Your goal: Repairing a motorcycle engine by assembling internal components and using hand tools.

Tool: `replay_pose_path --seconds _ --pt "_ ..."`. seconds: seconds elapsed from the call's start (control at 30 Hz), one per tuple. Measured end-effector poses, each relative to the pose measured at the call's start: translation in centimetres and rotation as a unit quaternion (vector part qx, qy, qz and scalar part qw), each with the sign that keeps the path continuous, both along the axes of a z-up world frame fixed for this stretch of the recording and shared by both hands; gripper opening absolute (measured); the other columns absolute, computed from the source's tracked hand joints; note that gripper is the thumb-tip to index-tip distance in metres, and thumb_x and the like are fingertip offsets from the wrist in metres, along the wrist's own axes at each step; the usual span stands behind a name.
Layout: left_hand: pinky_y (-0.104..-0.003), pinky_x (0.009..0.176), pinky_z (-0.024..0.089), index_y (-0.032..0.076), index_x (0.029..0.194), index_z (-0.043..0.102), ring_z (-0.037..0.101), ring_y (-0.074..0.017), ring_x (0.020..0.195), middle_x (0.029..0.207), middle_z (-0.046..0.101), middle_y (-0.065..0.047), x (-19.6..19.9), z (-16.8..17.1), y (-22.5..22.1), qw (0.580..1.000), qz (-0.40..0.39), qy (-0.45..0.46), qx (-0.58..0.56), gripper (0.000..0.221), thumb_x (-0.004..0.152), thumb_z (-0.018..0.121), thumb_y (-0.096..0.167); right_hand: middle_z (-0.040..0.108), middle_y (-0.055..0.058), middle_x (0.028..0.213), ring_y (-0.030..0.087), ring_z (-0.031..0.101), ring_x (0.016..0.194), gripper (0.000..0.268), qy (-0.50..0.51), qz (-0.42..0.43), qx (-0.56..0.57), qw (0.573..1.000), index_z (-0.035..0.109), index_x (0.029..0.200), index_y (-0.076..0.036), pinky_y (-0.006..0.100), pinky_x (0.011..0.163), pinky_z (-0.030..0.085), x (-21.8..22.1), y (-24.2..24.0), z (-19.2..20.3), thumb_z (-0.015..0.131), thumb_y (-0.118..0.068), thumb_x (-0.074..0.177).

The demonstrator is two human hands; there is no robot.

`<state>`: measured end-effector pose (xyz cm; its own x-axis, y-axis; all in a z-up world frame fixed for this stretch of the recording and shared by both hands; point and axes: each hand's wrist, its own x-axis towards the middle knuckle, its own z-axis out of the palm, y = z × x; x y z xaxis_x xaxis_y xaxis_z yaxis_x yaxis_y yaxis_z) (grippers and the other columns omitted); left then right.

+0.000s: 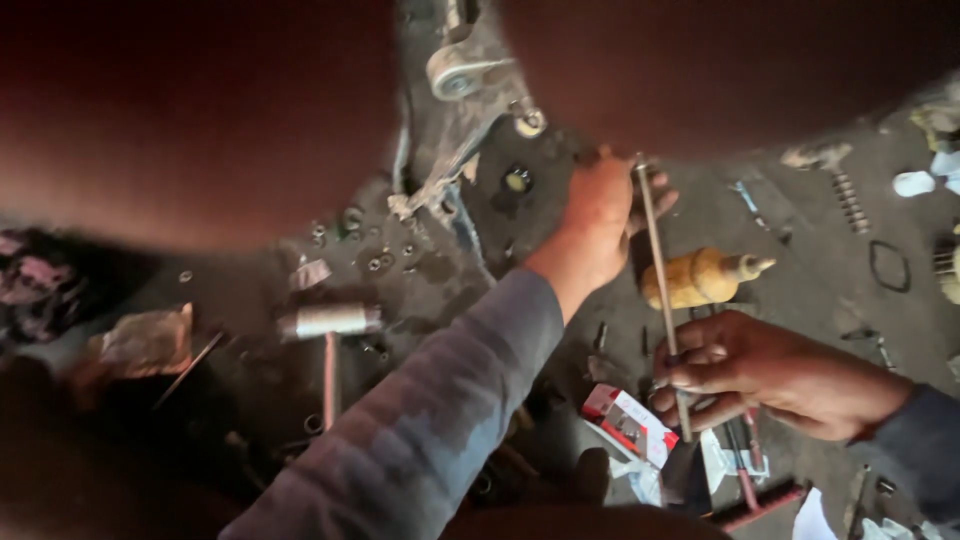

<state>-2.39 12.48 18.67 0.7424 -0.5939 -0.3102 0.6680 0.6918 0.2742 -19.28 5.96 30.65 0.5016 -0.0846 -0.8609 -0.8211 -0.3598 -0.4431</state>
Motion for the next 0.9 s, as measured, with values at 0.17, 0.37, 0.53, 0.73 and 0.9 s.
replay_pose_path --seconds 0.17,0.37,0.53,0.73,0.9 --pt "-0.035 0.072 0.059 0.024 0.122 0.052 0.057 -0.0131 0.076 0.090 0.058 0.001 -1.1 2.6 0.3 1.000 0.009 0.006 -0.018 0.021 0.102 0.052 0.029 0.076 0.011 0.098 0.025 0.078 0.094 0.028 0.013 -0.025 -0.092 0.995 0.067 0.107 -0.005 0.046 0.080 0.066 0.0 -1.7 0.3 0.076 -0.024 0.089" --pt "-0.032 0.067 0.057 0.012 0.114 0.056 0.055 -0.0103 0.068 0.083 0.059 0.002 -1.6 3.0 -0.7 0.998 0.003 -0.008 0.069 0.020 0.106 0.047 0.028 0.070 0.021 0.110 0.030 0.074 0.100 0.058 0.016 0.007 -0.106 0.994 0.051 0.122 0.011 0.046 0.075 0.068 -0.9 -2.9 -0.2 0.082 -0.025 0.090" --pt "-0.027 0.050 0.044 0.012 0.104 0.061 0.045 -0.0094 0.054 0.069 0.054 0.002 -0.4 1.3 -1.5 0.997 -0.051 0.054 0.028 0.039 0.108 0.033 0.040 0.068 0.013 0.124 0.023 0.075 0.109 0.083 0.005 -0.010 -0.116 0.993 0.043 0.149 -0.005 0.041 0.074 0.066 -1.0 0.2 1.2 0.080 -0.032 0.079" --pt "-0.025 0.047 0.036 0.012 0.105 0.062 0.039 -0.0069 0.051 0.066 0.045 0.005 -0.9 -1.9 -1.5 0.974 -0.055 0.063 -0.211 0.034 0.103 0.030 0.023 0.067 0.012 0.129 0.028 0.073 0.105 0.070 -0.018 -0.025 0.015 0.999 0.049 0.150 -0.007 0.038 0.073 0.057 -1.7 -2.4 0.7 0.071 -0.035 0.089" --pt "-0.030 0.066 0.054 0.012 0.109 0.054 0.056 -0.0116 0.067 0.084 0.061 -0.001 -1.6 2.1 0.3 0.993 -0.009 0.069 -0.100 0.011 0.104 0.046 0.017 0.077 0.013 0.116 0.023 0.074 0.096 0.048 -0.057 0.024 0.028 0.998 0.068 0.119 0.003 0.036 0.078 0.061 -1.7 -3.2 -0.2 0.069 -0.032 0.086"
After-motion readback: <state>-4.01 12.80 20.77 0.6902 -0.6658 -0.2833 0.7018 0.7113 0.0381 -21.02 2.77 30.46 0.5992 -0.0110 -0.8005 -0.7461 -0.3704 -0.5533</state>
